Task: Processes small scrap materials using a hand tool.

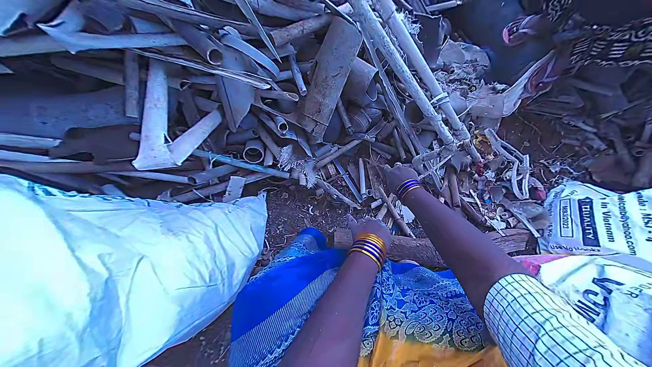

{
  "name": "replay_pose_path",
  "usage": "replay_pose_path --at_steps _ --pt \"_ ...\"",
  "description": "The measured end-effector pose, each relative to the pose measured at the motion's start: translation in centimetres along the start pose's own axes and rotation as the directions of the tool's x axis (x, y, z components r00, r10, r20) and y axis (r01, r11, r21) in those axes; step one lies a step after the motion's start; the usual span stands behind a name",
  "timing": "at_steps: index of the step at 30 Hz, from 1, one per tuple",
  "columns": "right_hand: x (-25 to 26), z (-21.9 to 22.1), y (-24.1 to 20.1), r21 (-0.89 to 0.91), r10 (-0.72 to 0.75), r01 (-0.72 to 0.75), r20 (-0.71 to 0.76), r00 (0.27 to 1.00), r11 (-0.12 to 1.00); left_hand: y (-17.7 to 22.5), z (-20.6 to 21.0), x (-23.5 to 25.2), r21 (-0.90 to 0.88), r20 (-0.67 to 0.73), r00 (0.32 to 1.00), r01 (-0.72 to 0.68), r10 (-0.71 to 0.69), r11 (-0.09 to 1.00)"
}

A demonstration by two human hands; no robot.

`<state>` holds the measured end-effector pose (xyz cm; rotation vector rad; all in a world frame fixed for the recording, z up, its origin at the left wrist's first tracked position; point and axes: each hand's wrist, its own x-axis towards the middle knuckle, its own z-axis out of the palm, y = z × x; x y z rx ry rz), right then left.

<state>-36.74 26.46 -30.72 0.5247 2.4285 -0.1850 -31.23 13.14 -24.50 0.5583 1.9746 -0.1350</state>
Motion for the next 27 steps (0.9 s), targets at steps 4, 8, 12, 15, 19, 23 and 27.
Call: replay_pose_path --at_steps 4,8,12,15,19,23,27 --pt "-0.4 0.8 1.7 -0.031 0.065 -0.062 0.110 0.992 0.998 -0.5 -0.3 -0.2 -0.022 0.013 1.000 -0.007 0.007 1.000" --pt "-3.3 0.6 5.1 -0.112 0.108 -0.086 0.206 0.973 0.990 -0.6 -0.1 -0.2 -0.031 -0.003 1.000 -0.016 0.016 0.999" --pt "-5.6 -0.5 10.7 0.068 0.023 -0.032 0.127 0.992 0.997 -0.7 0.0 -0.3 -0.018 -0.014 1.000 -0.025 0.024 1.000" --pt "-8.3 -0.9 13.6 0.452 -0.049 0.076 -0.072 0.996 0.889 -0.8 0.1 -0.6 -0.013 -0.020 0.999 -0.032 0.032 0.999" --pt "-8.4 2.8 14.1 0.925 -0.026 0.289 -0.292 0.956 0.249 -0.6 0.2 -0.8 -0.008 -0.038 0.998 -0.045 0.045 0.999" --pt "-5.2 6.6 11.9 0.796 -0.040 0.035 -0.013 0.999 0.605 -0.4 0.4 -0.9 -0.008 -0.021 0.999 -0.042 0.042 0.999" --pt "-2.1 10.7 7.9 0.491 -0.123 -0.023 0.263 0.957 0.871 -0.3 0.3 -0.4 -0.012 0.003 1.000 -0.013 0.013 1.000"
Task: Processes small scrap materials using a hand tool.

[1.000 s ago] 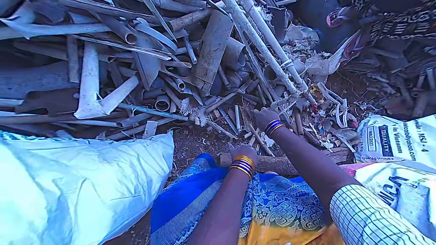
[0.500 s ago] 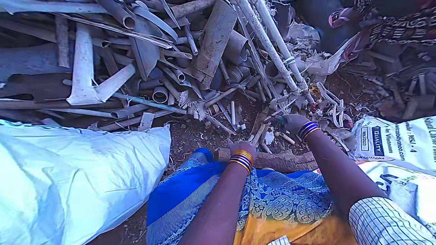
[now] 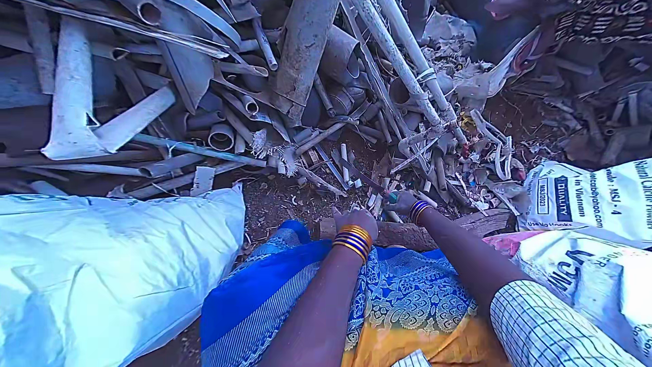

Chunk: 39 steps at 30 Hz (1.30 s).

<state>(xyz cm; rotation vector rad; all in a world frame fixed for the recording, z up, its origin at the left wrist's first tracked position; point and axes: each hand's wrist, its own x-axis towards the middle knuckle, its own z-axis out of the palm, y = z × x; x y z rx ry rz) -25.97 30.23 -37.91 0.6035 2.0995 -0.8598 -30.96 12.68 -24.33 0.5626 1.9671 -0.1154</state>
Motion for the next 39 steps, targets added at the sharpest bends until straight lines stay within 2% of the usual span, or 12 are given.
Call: replay_pose_path --at_steps 4,9,13,15,20,24,26,28,30,34,36,39 --pt "3.1 4.3 -0.7 -0.084 0.030 -0.018 0.137 0.990 0.996 0.2 -0.2 0.5 0.018 0.038 0.999 0.007 -0.007 1.000" --pt "4.8 5.8 -1.1 -0.026 0.076 -0.074 0.096 0.992 0.997 -0.1 -0.7 0.8 0.001 0.074 0.997 0.012 -0.012 1.000" --pt "3.5 3.6 -0.5 0.253 0.109 -0.095 -0.042 0.993 0.963 -0.2 -1.2 0.9 0.002 0.078 0.997 0.007 -0.007 1.000" --pt "1.3 1.6 -0.9 0.506 0.147 -0.089 -0.076 0.986 0.858 -0.2 -1.4 0.8 -0.041 0.046 0.999 0.000 0.002 0.999" --pt "-7.8 -2.4 -2.9 0.945 0.125 -0.040 -0.001 0.992 0.324 -0.7 -1.8 0.8 -0.380 -0.094 0.992 -0.118 0.088 0.918" --pt "-15.2 -1.9 -2.4 0.964 -0.175 0.160 -0.123 0.977 0.215 0.0 -1.1 -0.5 -0.818 -0.117 0.986 -0.165 0.122 0.550" --pt "-17.6 -0.7 -1.9 0.955 -0.286 0.201 -0.134 0.949 0.220 0.3 -0.6 -2.0 -0.935 -0.129 0.976 -0.178 0.173 0.307" --pt "-19.7 0.7 -1.9 0.899 -0.241 0.264 -0.186 0.953 0.350 0.3 -0.2 -2.8 -0.943 -0.251 0.942 -0.290 0.223 0.165" --pt "-21.0 1.9 -1.8 0.783 -0.047 0.293 -0.322 0.946 0.549 0.1 0.0 -2.7 -0.858 -0.427 0.879 -0.468 0.214 0.213" --pt "-20.8 4.2 -1.5 0.593 0.303 0.185 -0.624 0.720 0.783 0.0 1.3 -2.4 -0.563 -0.727 0.639 -0.764 0.252 0.316" --pt "-21.2 5.0 -1.6 0.555 0.270 0.173 -0.625 0.732 0.814 0.0 2.1 -2.2 -0.453 -0.797 0.531 -0.840 0.286 0.298" --pt "-21.6 6.2 -1.5 0.544 0.130 0.262 -0.578 0.806 0.797 -0.2 2.8 -2.4 -0.218 -0.852 0.409 -0.845 0.326 0.489"
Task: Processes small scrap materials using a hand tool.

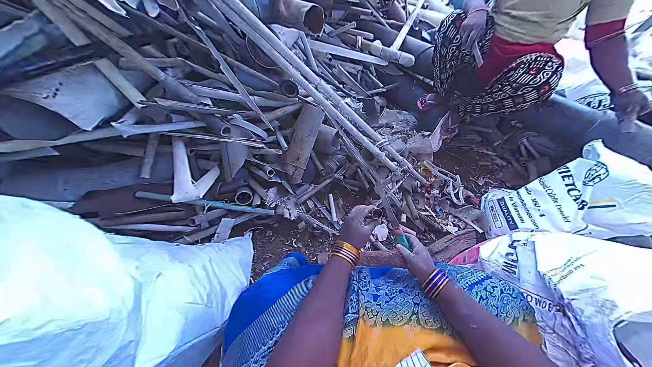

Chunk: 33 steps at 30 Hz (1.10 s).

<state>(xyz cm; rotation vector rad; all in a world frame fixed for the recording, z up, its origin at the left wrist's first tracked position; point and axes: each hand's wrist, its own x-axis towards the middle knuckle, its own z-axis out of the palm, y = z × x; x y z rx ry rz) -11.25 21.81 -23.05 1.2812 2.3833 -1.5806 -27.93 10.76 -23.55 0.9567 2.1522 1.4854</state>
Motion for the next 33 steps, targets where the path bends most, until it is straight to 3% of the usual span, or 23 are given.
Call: replay_pose_path --at_steps 2,4,6,9,12,14,15,16,17,18,19,21,22,24,27,28,30,33 --pt "-0.9 0.7 -0.2 0.049 -0.017 0.018 -0.021 1.000 0.999 0.3 -0.1 -0.5 0.131 0.008 0.999 -0.036 0.035 0.991" --pt "-2.0 0.9 -0.3 0.041 -0.010 0.007 0.067 0.998 0.999 0.4 0.0 -1.5 0.186 0.001 0.997 -0.075 0.076 0.980" --pt "-2.7 0.5 -0.1 0.034 -0.015 0.011 0.142 0.990 0.999 0.3 0.0 -2.4 0.189 -0.013 0.992 -0.121 0.126 0.975" --pt "-3.8 -0.1 0.2 0.007 -0.090 0.090 0.100 0.991 0.996 0.3 0.0 -3.5 0.157 -0.070 0.976 -0.194 0.207 0.968" --pt "-4.9 -0.7 1.4 -0.034 -0.153 0.161 0.172 0.973 0.986 1.7 -0.8 -4.7 0.169 -0.080 0.986 -0.134 0.149 0.977" --pt "-5.1 -0.1 2.4 0.004 -0.170 0.170 0.089 0.981 0.985 3.8 -3.2 -5.7 0.248 -0.206 0.971 -0.071 0.124 0.966" --pt "-4.8 0.1 3.0 0.030 -0.158 0.157 0.033 0.987 0.987 4.7 -4.6 -6.2 0.319 -0.342 0.915 -0.099 0.212 0.942" --pt "-4.4 0.1 3.4 0.048 -0.133 0.133 -0.010 0.991 0.990 5.4 -6.4 -6.5 0.435 -0.485 0.790 -0.154 0.375 0.887" --pt "-4.0 0.0 3.9 0.060 -0.099 0.102 -0.051 0.994 0.993 6.1 -8.8 -6.8 0.580 -0.567 0.614 -0.177 0.550 0.795" --pt "-3.7 -0.3 4.3 0.077 -0.055 0.062 -0.081 0.995 0.995 7.2 -12.0 -7.5 0.693 -0.587 0.455 -0.145 0.670 0.706" --pt "-3.5 -0.6 4.7 0.109 -0.019 0.030 -0.103 0.995 0.994 8.6 -15.6 -8.5 0.766 -0.580 0.346 -0.076 0.737 0.638" --pt "-3.2 -0.8 5.2 0.160 0.018 0.001 -0.116 0.993 0.987 11.6 -23.3 -11.2 0.800 -0.599 0.244 0.147 0.762 0.582" --pt "-3.1 -0.8 5.3 0.160 0.018 0.000 -0.110 0.994 0.987 13.4 -26.7 -13.0 0.749 -0.660 0.251 0.286 0.708 0.597" --pt "-3.2 -0.9 5.4 0.140 0.007 0.005 -0.080 0.997 0.990 16.6 -32.1 -16.4 0.545 -0.838 0.344 0.575 0.424 0.610" --pt "-3.7 -0.7 4.8 0.094 -0.037 0.040 -0.028 0.999 0.995 18.7 -36.9 -19.6 0.367 -0.908 0.418 0.775 0.018 0.514" --pt "-4.1 -0.6 4.6 0.081 -0.051 0.052 -0.016 0.999 0.995 18.9 -36.9 -20.1 0.353 -0.904 0.426 0.783 -0.028 0.513" --pt "-4.0 -0.6 4.5 0.069 -0.067 0.067 0.002 0.998 0.995 19.0 -35.3 -20.2 0.389 -0.889 0.456 0.713 0.036 0.584" --pt "-4.1 -0.6 4.5 0.083 -0.048 0.047 0.009 0.999 0.995 17.6 -30.2 -17.5 0.481 -0.796 0.587 0.470 0.144 0.740"
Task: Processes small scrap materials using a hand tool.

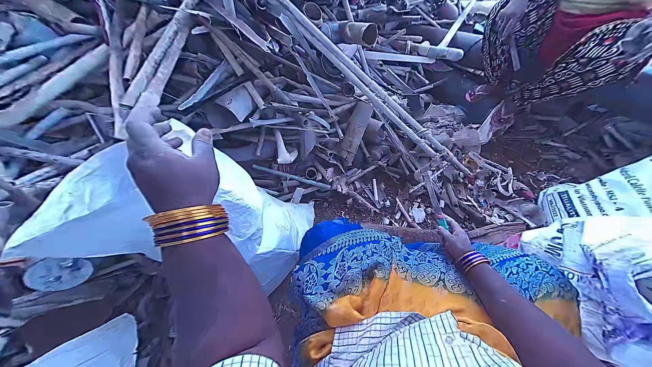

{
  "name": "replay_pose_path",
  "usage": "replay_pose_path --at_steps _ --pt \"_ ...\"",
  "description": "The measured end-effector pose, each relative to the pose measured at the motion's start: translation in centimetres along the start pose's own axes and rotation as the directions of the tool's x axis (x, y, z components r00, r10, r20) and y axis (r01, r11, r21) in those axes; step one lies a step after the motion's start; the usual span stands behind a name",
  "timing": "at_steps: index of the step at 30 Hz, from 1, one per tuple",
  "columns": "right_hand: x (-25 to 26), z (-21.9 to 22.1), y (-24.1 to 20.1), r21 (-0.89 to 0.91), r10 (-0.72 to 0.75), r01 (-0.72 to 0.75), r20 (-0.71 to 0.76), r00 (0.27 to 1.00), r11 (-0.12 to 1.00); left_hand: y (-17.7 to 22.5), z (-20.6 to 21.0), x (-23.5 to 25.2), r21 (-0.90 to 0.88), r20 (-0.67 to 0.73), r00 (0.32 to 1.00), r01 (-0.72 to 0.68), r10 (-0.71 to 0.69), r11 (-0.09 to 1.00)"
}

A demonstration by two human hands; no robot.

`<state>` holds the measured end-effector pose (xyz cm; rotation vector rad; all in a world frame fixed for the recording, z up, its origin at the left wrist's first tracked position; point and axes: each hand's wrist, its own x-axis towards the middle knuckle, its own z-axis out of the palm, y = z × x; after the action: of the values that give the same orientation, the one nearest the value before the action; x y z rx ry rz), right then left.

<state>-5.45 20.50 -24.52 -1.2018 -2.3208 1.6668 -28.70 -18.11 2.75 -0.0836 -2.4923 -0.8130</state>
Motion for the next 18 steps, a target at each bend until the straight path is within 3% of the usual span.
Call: replay_pose_path --at_steps 3,5,6,9,10,11,12,13,14,17,18 --pt "0.0 0.0 -0.1 0.061 0.006 -0.002 -0.058 0.998 0.998 4.6 7.4 -3.6 -0.164 0.253 0.962 -0.061 0.102 0.984" --pt "-0.3 0.0 0.0 0.137 -0.065 0.084 -0.138 0.988 0.987 7.7 12.8 -6.5 -0.183 0.477 0.872 -0.023 0.110 0.983" --pt "-0.3 -0.1 0.1 0.170 -0.121 0.152 -0.180 0.976 0.974 9.0 15.5 -8.0 -0.167 0.597 0.797 0.006 0.096 0.986" --pt "0.1 -0.5 0.0 0.134 -0.220 0.258 -0.246 0.944 0.957 10.3 24.0 -12.8 -0.044 0.873 0.486 0.009 0.034 0.999" --pt "0.4 -0.8 -0.4 0.085 -0.180 0.201 -0.205 0.962 0.976 10.2 26.2 -14.1 0.032 0.942 0.337 -0.065 -0.008 0.997" --pt "1.0 -1.3 -0.9 0.023 -0.114 0.118 -0.137 0.984 0.993 10.3 28.0 -15.0 0.102 0.984 0.166 -0.202 -0.069 0.974" --pt "2.1 -1.7 -1.3 -0.071 -0.060 0.055 -0.057 0.997 0.996 10.6 29.4 -15.5 0.127 0.992 0.037 -0.344 -0.122 0.930" --pt "3.5 -2.2 -1.6 -0.179 -0.005 0.010 0.029 1.000 0.984 10.9 30.3 -15.8 0.122 0.989 -0.020 -0.417 -0.144 0.901" --pt "5.2 -2.6 -1.9 -0.290 0.054 -0.019 0.112 0.992 0.957 10.9 31.4 -15.8 0.115 0.993 0.009 -0.387 -0.121 0.915" --pt "11.2 -2.3 -2.0 -0.537 0.208 -0.036 0.263 0.942 0.843 11.0 33.7 -15.0 0.094 0.957 0.287 -0.146 -0.049 0.985" --pt "13.2 -1.8 -1.4 -0.589 0.238 -0.024 0.288 0.928 0.808 11.0 34.1 -14.7 0.116 0.947 0.311 -0.113 -0.076 0.987"
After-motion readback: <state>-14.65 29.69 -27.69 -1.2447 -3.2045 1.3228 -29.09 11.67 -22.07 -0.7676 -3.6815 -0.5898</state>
